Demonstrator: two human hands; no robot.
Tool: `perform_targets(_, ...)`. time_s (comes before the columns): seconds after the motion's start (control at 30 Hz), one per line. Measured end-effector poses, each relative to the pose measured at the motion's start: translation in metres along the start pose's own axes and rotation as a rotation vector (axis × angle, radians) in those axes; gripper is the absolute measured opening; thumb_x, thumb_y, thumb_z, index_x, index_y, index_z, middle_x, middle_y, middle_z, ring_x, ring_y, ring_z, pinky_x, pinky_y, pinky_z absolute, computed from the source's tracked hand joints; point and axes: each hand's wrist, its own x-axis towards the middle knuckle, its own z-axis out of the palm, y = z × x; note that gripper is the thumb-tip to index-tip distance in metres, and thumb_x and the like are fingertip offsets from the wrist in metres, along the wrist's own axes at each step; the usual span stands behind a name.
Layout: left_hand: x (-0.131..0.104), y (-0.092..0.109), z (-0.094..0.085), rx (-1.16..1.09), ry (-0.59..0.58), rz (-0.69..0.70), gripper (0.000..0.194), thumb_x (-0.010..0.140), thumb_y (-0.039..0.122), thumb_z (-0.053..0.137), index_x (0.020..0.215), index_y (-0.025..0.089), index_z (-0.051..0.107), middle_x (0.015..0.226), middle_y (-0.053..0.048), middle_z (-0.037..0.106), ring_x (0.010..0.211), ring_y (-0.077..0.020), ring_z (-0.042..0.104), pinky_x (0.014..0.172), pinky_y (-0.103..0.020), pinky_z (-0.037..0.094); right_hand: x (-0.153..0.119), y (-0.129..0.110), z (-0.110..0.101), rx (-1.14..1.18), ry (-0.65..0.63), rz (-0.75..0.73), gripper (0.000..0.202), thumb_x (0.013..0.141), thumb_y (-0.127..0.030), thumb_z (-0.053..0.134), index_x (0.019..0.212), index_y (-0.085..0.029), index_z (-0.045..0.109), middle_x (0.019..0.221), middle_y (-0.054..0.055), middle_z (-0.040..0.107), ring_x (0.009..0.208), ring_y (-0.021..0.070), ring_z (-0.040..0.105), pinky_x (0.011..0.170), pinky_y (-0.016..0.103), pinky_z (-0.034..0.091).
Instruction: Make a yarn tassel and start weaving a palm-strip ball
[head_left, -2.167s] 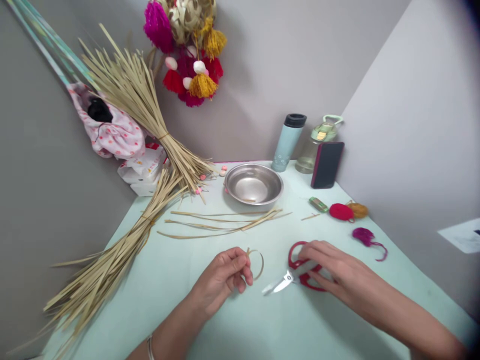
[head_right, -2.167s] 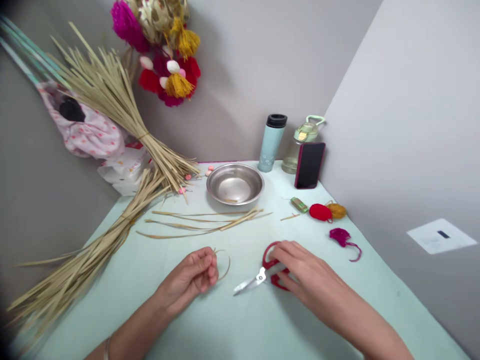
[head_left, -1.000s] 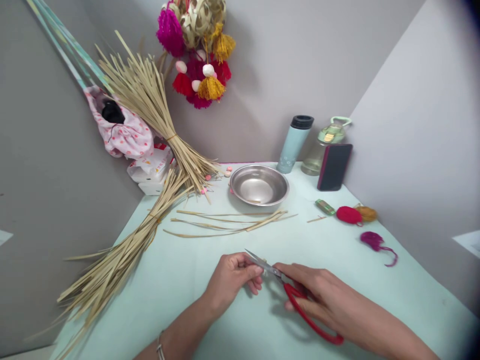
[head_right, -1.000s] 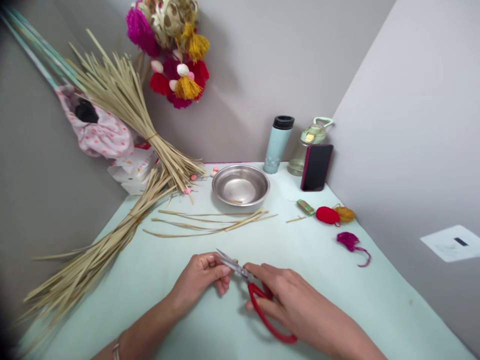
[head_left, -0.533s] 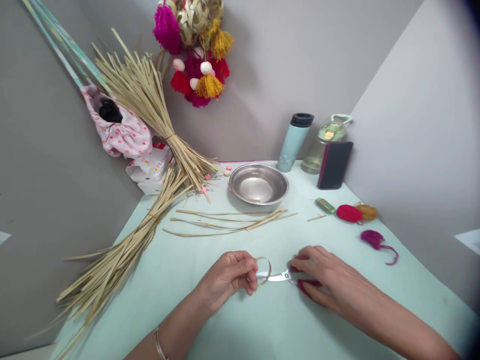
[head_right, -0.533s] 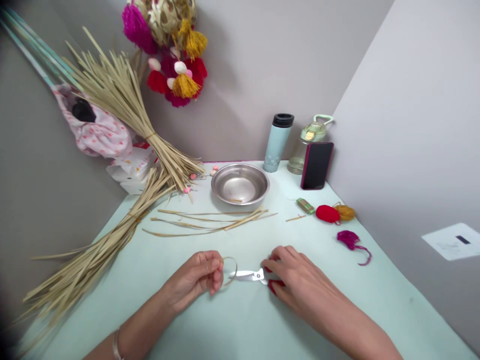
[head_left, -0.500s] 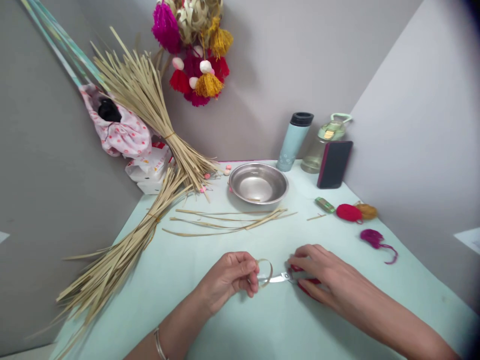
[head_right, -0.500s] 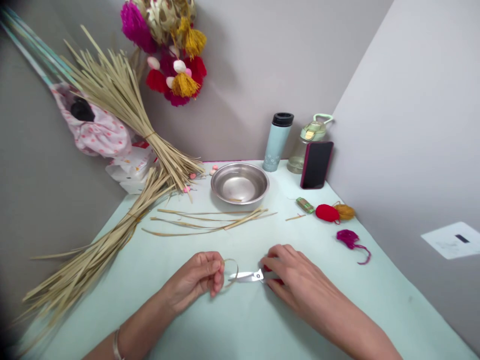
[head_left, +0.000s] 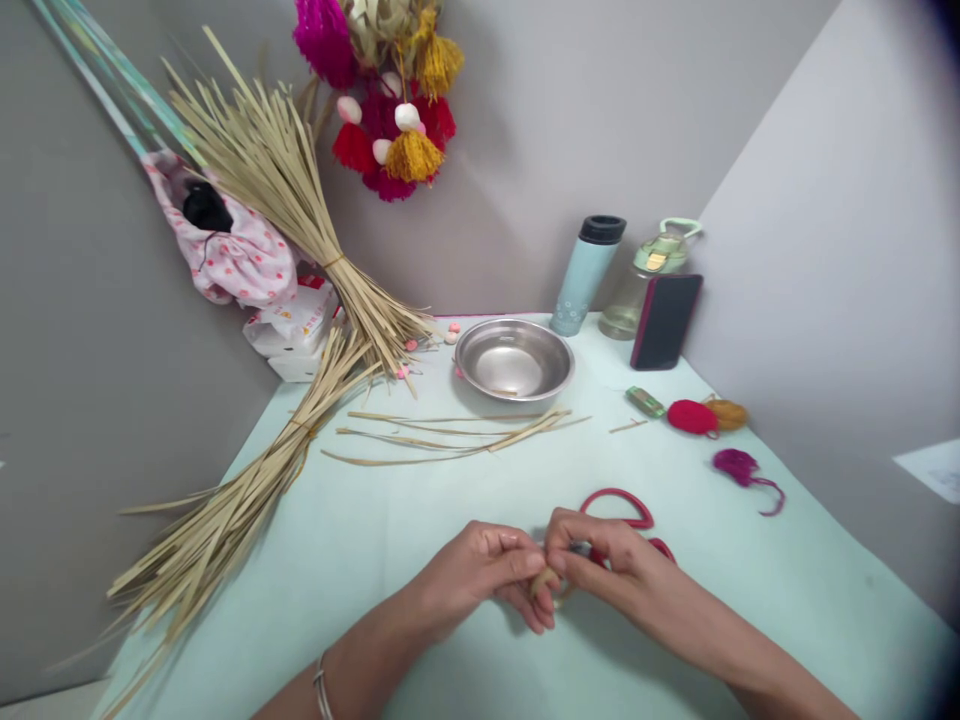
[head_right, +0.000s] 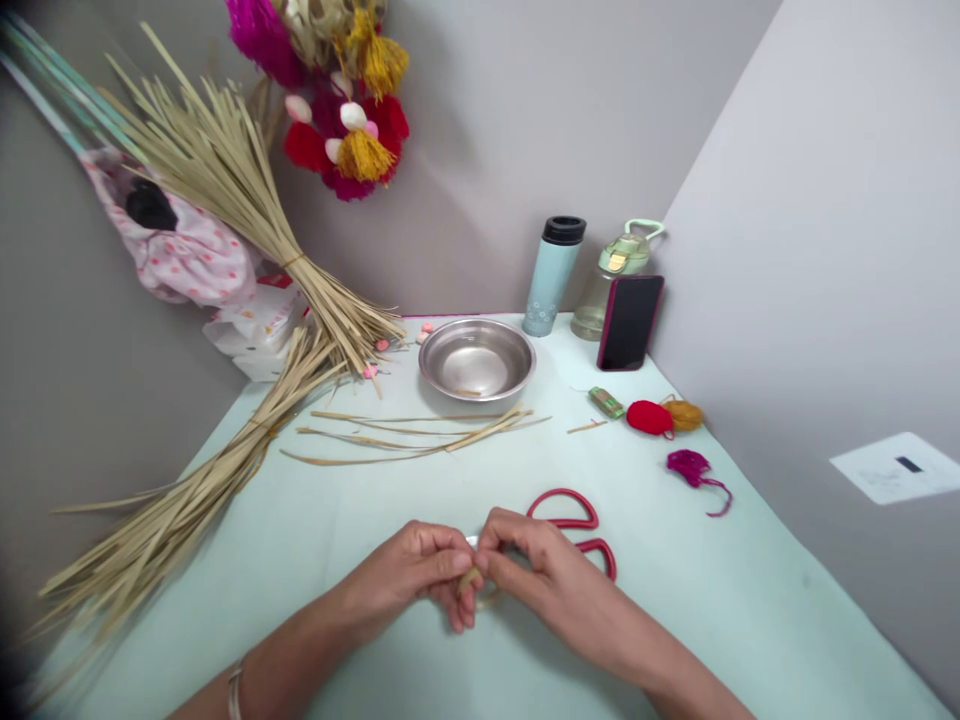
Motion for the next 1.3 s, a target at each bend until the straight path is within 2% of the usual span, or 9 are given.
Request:
perform_targets(0.23, -0.001, 0.0, -0.004, 0.033, -0.034, -0.007, 0.03, 0.076, 0.039, 0.073, 0.085, 0.011, 0.067, 0.077, -0.008, 0.07, 0.074, -0.0182, 0.07, 0.07, -0.028, 0.053, 0.0, -0.005, 0.001, -0.159, 0.037, 0.01, 0.023, 0.097, -0.03, 0.045, 0.078, -0.02, 0.053, 0.079, -0.001, 0.062, 0.075, 0.0157, 0.058, 0.067, 0.027, 0.041)
perform_targets(0.43, 0.003, -0.002, -0.003, 0.123, 0.086, 0.071, 0.028, 0.074, 0.037, 0.075, 0.082, 0.01, 0.068, 0.073, -0.006, 0.07, 0.066, -0.0133, 0.065, 0.071, -0.027, 0.052, -0.003, -0.006, 0.001, -0.39, 0.088, 0.014, 0.022, 0.097, -0.027, 0.045, 0.078, -0.021, 0.056, 0.082, -0.001, 0.062, 0.075, 0.0145, 0.054, 0.066, 0.025, 0.038)
perform_targets(0.7, -0.003, 0.004, -0.003, 0.102, -0.035, -0.002, 0.027, 0.073, 0.035, 0.076, 0.079, 0.01, 0.066, 0.072, -0.008, 0.07, 0.067, -0.0161, 0.067, 0.069, -0.029, 0.052, -0.003, -0.013, 0.002, -0.289, -0.001, -0.018, 0.026, 0.096, -0.03, 0.045, 0.076, -0.02, 0.059, 0.083, 0.001, 0.065, 0.078, 0.0157, 0.06, 0.07, 0.026, 0.044)
perform_targets(0.8, -0.005, 0.009, -0.005, 0.002, 0.007, 0.054, 0.023, 0.076, 0.032, 0.073, 0.08, 0.011, 0.065, 0.068, -0.006, 0.067, 0.07, -0.0176, 0.067, 0.068, -0.028, 0.052, 0.002, -0.015, -0.025, -0.368, 0.13, -0.11, 0.033, 0.097, -0.04, 0.041, 0.085, -0.02, 0.065, 0.091, 0.005, 0.066, 0.085, 0.0193, 0.062, 0.078, 0.03, 0.046)
perform_targets(0.9, -0.006, 0.014, -0.008, -0.109, 0.04, 0.117, 0.02, 0.079, 0.029, 0.07, 0.077, 0.011, 0.063, 0.069, -0.005, 0.064, 0.073, -0.0172, 0.067, 0.069, -0.027, 0.053, 0.015, -0.007, -0.077, -0.73, 0.472, -0.125, 0.032, 0.094, -0.044, 0.044, 0.088, -0.022, 0.066, 0.096, 0.008, 0.068, 0.091, 0.0257, 0.061, 0.082, 0.038, 0.044)
perform_targets(1.0, -0.008, 0.017, -0.011, -0.181, 0.049, 0.155, 0.019, 0.081, 0.028, 0.068, 0.074, 0.011, 0.062, 0.069, -0.004, 0.061, 0.07, -0.0155, 0.065, 0.067, -0.026, 0.053, 0.033, 0.007, -0.133, -1.051, 0.744, -0.019, 0.019, 0.085, -0.037, 0.056, 0.091, -0.021, 0.064, 0.099, 0.013, 0.067, 0.099, 0.0347, 0.058, 0.083, 0.045, 0.04)
perform_targets(1.07, -0.008, 0.018, -0.012, -0.215, 0.048, 0.168, 0.019, 0.081, 0.027, 0.068, 0.075, 0.011, 0.061, 0.068, -0.003, 0.059, 0.069, -0.0151, 0.064, 0.065, -0.025, 0.052, 0.046, 0.016, -0.16, -1.059, 0.8, 0.014, 0.011, 0.081, -0.029, 0.061, 0.086, -0.019, 0.062, 0.096, 0.016, 0.066, 0.104, 0.0386, 0.055, 0.085, 0.048, 0.038)
perform_targets(1.17, -0.008, 0.018, -0.013, -0.244, 0.046, 0.188, 0.019, 0.082, 0.027, 0.067, 0.076, 0.011, 0.06, 0.069, -0.003, 0.057, 0.07, -0.0147, 0.062, 0.065, -0.026, 0.052, 0.059, 0.025, -0.177, -1.001, 0.799, 0.03, 0.003, 0.076, -0.022, 0.063, 0.077, -0.02, 0.061, 0.088, 0.015, 0.067, 0.101, 0.0387, 0.057, 0.085, 0.049, 0.037)
perform_targets(1.3, -0.006, 0.017, -0.017, -0.259, 0.102, 0.236, 0.018, 0.085, 0.03, 0.066, 0.079, 0.014, 0.058, 0.075, -0.003, 0.057, 0.077, -0.0146, 0.06, 0.074, -0.029, 0.05, 0.055, 0.02, -0.16, -0.853, 0.748, 0.031, 0.024, 0.078, -0.033, 0.062, 0.097, -0.019, 0.066, 0.088, 0.013, 0.07, 0.086, 0.0324, 0.064, 0.077, 0.045, 0.046)
